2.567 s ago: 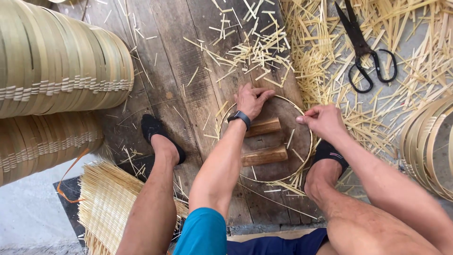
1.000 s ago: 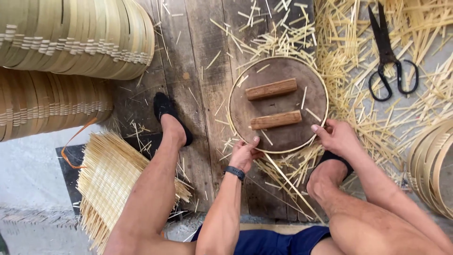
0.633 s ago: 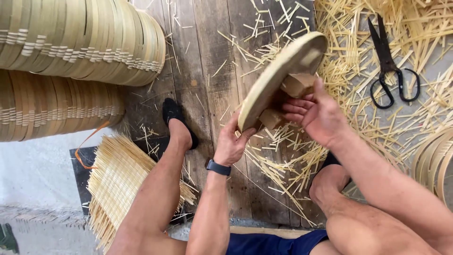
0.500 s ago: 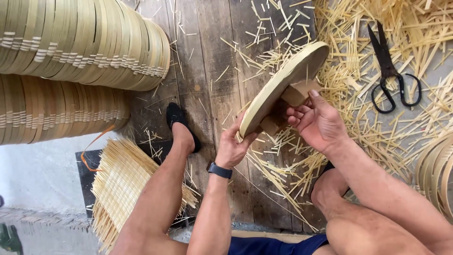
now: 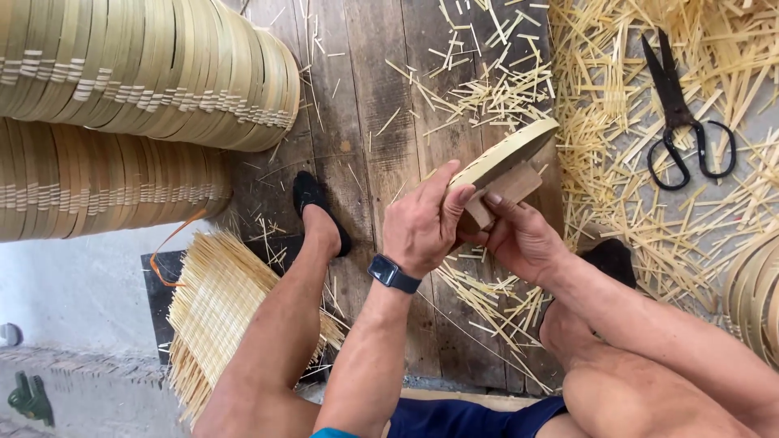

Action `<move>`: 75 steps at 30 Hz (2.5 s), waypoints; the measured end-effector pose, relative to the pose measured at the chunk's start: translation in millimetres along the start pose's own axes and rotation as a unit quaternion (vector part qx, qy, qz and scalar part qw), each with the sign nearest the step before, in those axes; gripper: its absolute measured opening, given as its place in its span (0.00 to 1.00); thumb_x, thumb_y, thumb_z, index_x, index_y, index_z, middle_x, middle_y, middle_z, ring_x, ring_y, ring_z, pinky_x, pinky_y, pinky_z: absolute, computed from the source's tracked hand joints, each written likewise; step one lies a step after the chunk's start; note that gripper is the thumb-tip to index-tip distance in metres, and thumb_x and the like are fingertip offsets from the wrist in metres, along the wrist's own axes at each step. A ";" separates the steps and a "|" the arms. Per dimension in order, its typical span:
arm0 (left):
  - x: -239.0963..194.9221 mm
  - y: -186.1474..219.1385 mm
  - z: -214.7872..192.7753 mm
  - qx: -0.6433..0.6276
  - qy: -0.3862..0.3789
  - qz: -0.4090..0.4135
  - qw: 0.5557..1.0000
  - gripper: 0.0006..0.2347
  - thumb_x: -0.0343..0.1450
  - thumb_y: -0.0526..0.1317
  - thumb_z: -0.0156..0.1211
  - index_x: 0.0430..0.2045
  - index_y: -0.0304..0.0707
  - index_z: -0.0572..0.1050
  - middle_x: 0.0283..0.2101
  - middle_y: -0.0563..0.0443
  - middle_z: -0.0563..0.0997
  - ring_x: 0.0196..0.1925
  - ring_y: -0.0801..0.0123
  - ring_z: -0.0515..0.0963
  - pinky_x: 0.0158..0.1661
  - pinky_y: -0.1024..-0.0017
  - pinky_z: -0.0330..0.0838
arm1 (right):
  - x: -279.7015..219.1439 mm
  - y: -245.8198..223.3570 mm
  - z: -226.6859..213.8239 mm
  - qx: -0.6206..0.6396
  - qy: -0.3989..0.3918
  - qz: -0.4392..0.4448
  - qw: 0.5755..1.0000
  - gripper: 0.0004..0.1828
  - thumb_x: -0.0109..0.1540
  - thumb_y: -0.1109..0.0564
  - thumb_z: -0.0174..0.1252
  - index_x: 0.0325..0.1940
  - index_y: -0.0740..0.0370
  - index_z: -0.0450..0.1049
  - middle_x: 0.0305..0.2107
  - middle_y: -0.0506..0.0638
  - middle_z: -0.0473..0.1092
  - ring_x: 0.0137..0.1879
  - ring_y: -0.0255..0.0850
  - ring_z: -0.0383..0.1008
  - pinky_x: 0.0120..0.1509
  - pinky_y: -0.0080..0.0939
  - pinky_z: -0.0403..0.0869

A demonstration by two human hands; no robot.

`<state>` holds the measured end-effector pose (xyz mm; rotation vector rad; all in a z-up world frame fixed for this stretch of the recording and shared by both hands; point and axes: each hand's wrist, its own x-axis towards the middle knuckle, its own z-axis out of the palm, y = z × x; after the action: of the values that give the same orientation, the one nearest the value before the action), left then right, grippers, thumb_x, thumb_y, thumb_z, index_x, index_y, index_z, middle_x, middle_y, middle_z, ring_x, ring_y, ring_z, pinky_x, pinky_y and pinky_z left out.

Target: Weaving bamboo strips around a mold to create a steamer basket base and trimming the edges.

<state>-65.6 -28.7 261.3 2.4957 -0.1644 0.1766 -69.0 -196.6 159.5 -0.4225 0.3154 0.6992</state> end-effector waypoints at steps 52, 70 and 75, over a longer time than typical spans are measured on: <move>-142.4 -329.3 -133.7 0.183 -0.191 -0.380 0.887 0.32 0.64 0.50 0.70 0.59 0.31 0.66 0.47 0.38 0.84 0.50 0.54 0.83 0.54 0.63 0.75 | -43.0 -8.0 -93.4 0.143 -0.138 -0.024 0.980 0.34 0.72 0.43 0.53 0.72 0.72 0.58 0.62 0.71 0.66 0.67 0.64 0.64 0.69 0.69 0.67; -327.1 -395.0 -166.6 0.192 0.112 -0.586 0.779 0.22 0.62 0.44 0.69 0.40 0.20 0.77 0.45 0.23 0.80 0.50 0.38 0.81 0.51 0.55 0.75 | -30.0 35.2 -212.4 -0.452 0.170 0.248 0.840 0.30 0.68 0.44 0.51 0.56 0.78 0.72 0.47 0.68 0.78 0.51 0.52 0.80 0.55 0.52 0.78; -250.1 -278.4 -308.2 0.375 -0.172 -0.559 0.719 0.15 0.69 0.42 0.59 0.45 0.31 0.77 0.48 0.27 0.80 0.51 0.39 0.80 0.52 0.51 0.75 | -44.3 37.1 -227.4 -0.439 0.193 0.207 0.853 0.24 0.69 0.46 0.51 0.53 0.73 0.74 0.40 0.64 0.77 0.43 0.49 0.78 0.49 0.49 0.77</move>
<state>-294.1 396.8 303.5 2.8390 1.5341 -0.8929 -157.4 -303.3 -29.7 -1.4135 0.4635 1.1769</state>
